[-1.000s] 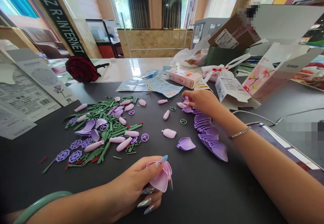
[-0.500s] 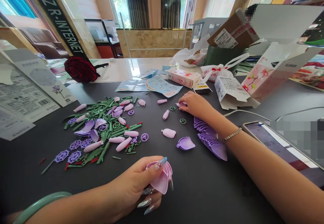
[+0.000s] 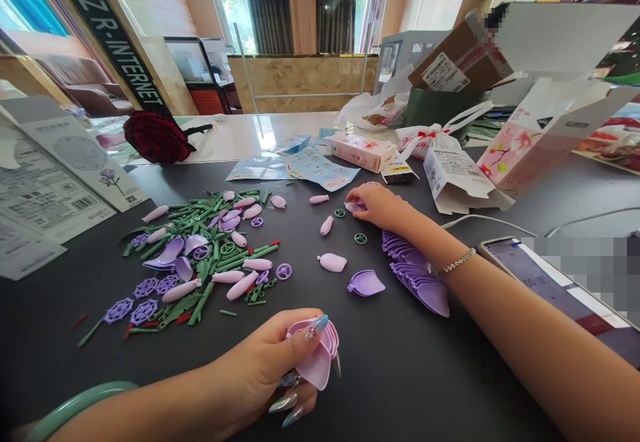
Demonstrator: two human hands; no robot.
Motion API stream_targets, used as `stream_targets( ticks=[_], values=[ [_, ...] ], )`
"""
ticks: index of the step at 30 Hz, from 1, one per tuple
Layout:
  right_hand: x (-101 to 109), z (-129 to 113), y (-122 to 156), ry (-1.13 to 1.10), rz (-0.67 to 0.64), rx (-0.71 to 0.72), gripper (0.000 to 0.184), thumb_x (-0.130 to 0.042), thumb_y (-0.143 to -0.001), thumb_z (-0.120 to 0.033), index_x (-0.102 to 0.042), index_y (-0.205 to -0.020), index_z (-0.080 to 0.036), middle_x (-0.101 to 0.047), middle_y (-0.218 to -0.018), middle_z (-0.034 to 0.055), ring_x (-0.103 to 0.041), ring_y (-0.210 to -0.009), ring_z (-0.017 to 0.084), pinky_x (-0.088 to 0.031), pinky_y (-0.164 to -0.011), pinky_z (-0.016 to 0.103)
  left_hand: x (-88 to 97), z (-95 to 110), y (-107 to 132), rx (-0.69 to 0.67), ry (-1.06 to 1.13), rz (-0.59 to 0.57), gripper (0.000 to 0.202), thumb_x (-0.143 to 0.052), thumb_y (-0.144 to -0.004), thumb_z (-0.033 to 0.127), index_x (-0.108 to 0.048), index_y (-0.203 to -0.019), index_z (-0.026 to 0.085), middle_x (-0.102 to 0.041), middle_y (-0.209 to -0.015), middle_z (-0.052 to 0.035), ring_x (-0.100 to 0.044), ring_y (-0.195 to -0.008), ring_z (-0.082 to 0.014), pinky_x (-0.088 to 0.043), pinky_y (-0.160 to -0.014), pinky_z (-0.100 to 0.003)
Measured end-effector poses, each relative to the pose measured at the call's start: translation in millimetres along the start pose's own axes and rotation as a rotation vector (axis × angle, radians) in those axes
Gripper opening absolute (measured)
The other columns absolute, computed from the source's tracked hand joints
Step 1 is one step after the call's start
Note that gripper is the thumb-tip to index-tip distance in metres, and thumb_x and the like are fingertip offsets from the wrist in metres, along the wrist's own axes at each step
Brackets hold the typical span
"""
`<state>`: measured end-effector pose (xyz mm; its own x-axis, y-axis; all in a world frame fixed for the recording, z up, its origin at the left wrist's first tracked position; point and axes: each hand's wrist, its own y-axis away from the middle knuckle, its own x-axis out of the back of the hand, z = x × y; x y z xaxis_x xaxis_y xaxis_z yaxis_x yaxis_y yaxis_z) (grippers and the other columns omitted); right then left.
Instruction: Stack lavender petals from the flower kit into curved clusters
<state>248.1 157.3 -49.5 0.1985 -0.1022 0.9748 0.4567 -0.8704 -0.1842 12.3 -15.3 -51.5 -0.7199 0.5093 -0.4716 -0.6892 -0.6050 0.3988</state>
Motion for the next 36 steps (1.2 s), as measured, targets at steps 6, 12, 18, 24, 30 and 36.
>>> stream_targets(
  ticks=[6,12,18,24,30,36],
  values=[
    [4.2,-5.9,1.7,-0.019,0.006,0.028,0.021,-0.055,-0.085,-0.027,-0.071,-0.097,-0.019,-0.070,-0.095,0.0090,-0.064,-0.087,0.023,-0.049,-0.080,0.035,2.2,0.3,-2.3,-0.004,-0.023,-0.010,0.056,-0.072,-0.061,0.068,-0.049,-0.074,0.019,-0.046,-0.050,0.0086,-0.034,-0.039,-0.0052,-0.028,-0.043,-0.021],
    [9.4,-8.8,3.7,-0.026,0.027,0.013,0.017,-0.058,-0.084,-0.027,-0.070,-0.094,-0.018,-0.071,-0.089,0.0074,-0.065,-0.081,0.021,-0.048,-0.073,0.033,4.1,-4.3,-2.3,-0.030,-0.030,-0.032,0.052,-0.068,-0.068,0.066,-0.050,-0.077,0.018,-0.046,-0.050,0.0096,-0.031,-0.038,-0.0043,-0.029,-0.044,-0.022],
    [15.8,-7.7,7.1,-0.018,0.035,-0.032,0.023,-0.054,-0.078,-0.011,-0.070,-0.092,-0.021,-0.073,-0.088,0.0061,-0.067,-0.081,0.022,-0.050,-0.070,0.033,2.4,-2.7,-0.7,0.018,-0.019,0.017,0.062,-0.070,-0.059,0.073,-0.051,-0.080,0.018,-0.049,-0.053,0.0079,-0.038,-0.041,-0.0060,-0.030,-0.045,-0.023],
    [27.8,-8.8,5.9,-0.038,0.186,-0.067,0.017,-0.060,-0.075,-0.019,-0.072,-0.087,-0.022,-0.074,-0.081,0.0046,-0.068,-0.075,0.021,-0.051,-0.071,0.034,2.3,-1.2,-0.3,0.004,0.003,0.018,0.064,-0.069,-0.057,0.076,-0.051,-0.076,0.018,-0.045,-0.049,0.0089,-0.033,-0.040,-0.0055,-0.031,-0.046,-0.023],
    [65.2,-56.2,16.4,-0.346,0.232,-0.098,0.018,-0.073,-0.068,-0.032,-0.074,-0.084,-0.024,-0.073,-0.075,0.0008,-0.066,-0.070,0.019,-0.051,-0.063,0.031,-0.3,-1.8,-1.9,-0.051,0.140,-0.006,0.055,-0.070,-0.066,0.068,-0.047,-0.077,0.019,-0.037,-0.046,0.0115,-0.027,-0.039,-0.0047,-0.028,-0.046,-0.023],
    [85.6,-101.4,34.7,-0.531,0.136,0.064,0.015,-0.072,-0.069,-0.030,-0.075,-0.081,-0.023,-0.072,-0.070,-0.0011,-0.066,-0.065,0.016,-0.051,-0.058,0.028,0.6,-0.9,1.5,-0.038,0.209,0.001,0.052,-0.066,-0.072,0.067,-0.044,-0.077,0.019,-0.035,-0.047,0.0119,-0.025,-0.039,-0.0040,-0.025,-0.046,-0.023]
  ],
)
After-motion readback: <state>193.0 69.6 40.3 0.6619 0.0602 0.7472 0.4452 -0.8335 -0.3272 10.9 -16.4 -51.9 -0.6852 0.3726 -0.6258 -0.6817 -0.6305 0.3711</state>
